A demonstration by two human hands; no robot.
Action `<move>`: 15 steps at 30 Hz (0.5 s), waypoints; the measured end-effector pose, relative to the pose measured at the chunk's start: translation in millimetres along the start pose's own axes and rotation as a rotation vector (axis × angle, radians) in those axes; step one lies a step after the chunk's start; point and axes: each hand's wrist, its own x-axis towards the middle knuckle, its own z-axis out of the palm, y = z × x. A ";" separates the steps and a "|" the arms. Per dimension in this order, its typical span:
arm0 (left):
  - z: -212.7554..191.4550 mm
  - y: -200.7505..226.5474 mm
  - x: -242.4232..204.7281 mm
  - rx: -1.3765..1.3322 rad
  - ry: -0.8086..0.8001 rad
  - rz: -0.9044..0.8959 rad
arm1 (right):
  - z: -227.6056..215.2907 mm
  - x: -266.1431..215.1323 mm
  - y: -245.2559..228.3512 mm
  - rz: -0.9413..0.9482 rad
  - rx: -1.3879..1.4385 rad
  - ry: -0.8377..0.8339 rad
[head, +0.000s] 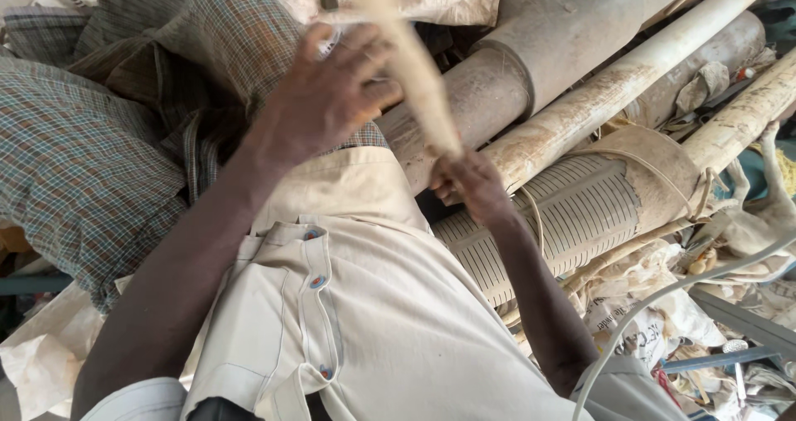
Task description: The person sits on the floor and uses a knife to cut a long strip from a piece of fabric. They hold the fabric with one hand and slice along its length with the other, producing a narrow strip.
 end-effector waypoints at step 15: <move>-10.7 -69.2 -106.8 -0.260 0.306 -0.439 | -10.0 23.8 20.0 0.070 0.710 0.350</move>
